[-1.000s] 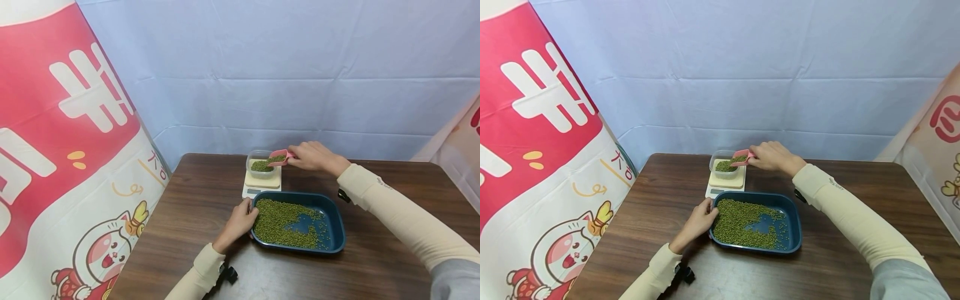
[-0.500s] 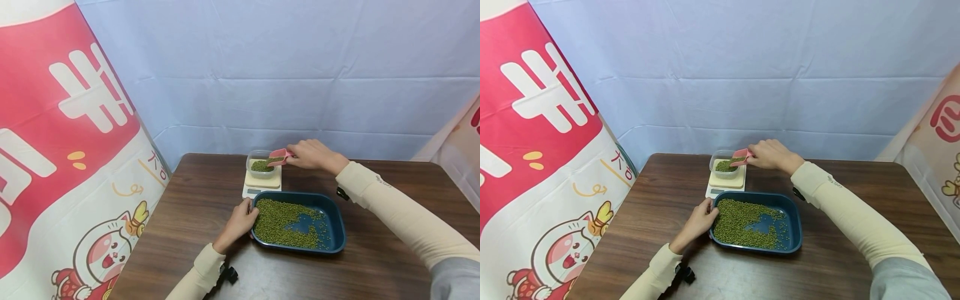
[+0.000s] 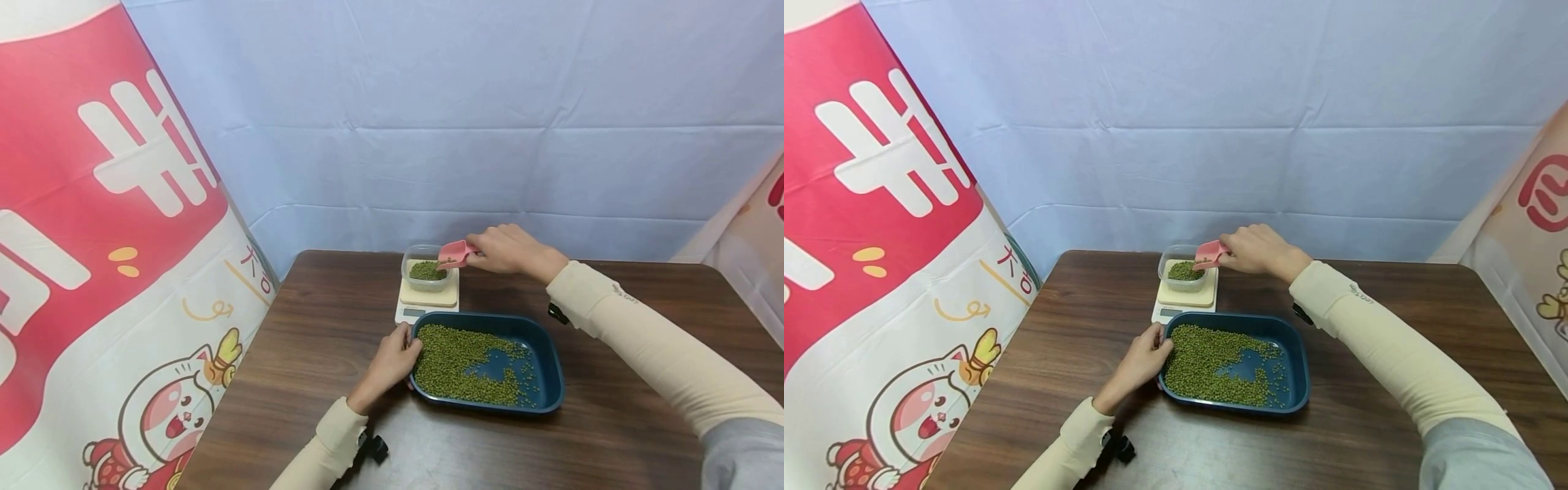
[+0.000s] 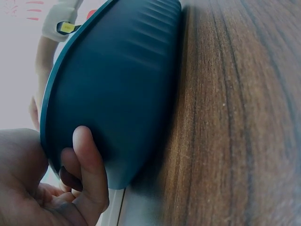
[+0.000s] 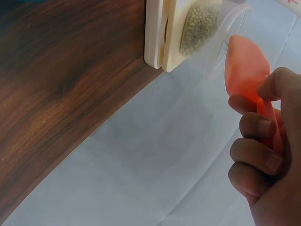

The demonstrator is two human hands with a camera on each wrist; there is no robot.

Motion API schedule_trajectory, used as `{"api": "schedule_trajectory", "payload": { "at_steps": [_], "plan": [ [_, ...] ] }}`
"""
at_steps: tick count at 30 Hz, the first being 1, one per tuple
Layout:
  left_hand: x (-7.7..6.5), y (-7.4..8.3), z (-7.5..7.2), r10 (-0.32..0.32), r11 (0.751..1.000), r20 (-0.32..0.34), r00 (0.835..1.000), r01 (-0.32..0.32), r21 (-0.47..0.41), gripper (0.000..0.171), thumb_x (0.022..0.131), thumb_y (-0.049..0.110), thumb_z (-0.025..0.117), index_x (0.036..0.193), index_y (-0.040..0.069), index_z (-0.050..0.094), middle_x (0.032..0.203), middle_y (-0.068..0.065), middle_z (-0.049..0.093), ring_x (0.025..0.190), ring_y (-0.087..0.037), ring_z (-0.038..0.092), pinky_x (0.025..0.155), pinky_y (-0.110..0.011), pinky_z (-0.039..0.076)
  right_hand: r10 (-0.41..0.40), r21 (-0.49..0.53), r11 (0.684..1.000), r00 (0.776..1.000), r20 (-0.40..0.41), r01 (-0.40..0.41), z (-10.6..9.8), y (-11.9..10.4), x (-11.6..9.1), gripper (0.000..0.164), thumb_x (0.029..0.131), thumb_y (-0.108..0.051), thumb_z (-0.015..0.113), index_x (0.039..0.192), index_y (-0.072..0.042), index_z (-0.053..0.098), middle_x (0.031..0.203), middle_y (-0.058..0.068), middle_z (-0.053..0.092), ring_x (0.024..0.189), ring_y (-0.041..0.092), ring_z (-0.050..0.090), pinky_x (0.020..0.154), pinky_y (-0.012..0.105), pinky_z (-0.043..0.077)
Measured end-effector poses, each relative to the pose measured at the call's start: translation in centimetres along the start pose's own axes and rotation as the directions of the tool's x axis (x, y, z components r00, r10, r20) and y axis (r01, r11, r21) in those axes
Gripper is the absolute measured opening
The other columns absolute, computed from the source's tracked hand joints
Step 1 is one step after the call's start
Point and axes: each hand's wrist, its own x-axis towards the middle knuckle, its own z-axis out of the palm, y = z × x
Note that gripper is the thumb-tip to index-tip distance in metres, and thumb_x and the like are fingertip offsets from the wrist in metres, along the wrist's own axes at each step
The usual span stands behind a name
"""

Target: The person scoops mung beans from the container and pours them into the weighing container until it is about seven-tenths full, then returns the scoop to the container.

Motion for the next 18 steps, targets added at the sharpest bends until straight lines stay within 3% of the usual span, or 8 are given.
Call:
{"api": "schedule_trajectory", "payload": {
  "at_steps": [18],
  "plan": [
    [-0.01,0.17,-0.18,-0.009,1.000,0.006,1.000,0.009,-0.011,0.017,0.095,0.017,0.048,0.083,0.008,0.041,0.058,-0.006,0.046,0.033,-0.021,0.056,0.029,-0.038,0.052,-0.001,-0.022,1.000,1.000,0.012,0.001,0.13,-0.06,-0.09,0.022,0.088,-0.036,0.057,0.077,-0.020,0.048,0.057,-0.003,0.041,0.049,0.015,0.037,0.041,0.026,0.025]
  ]
}}
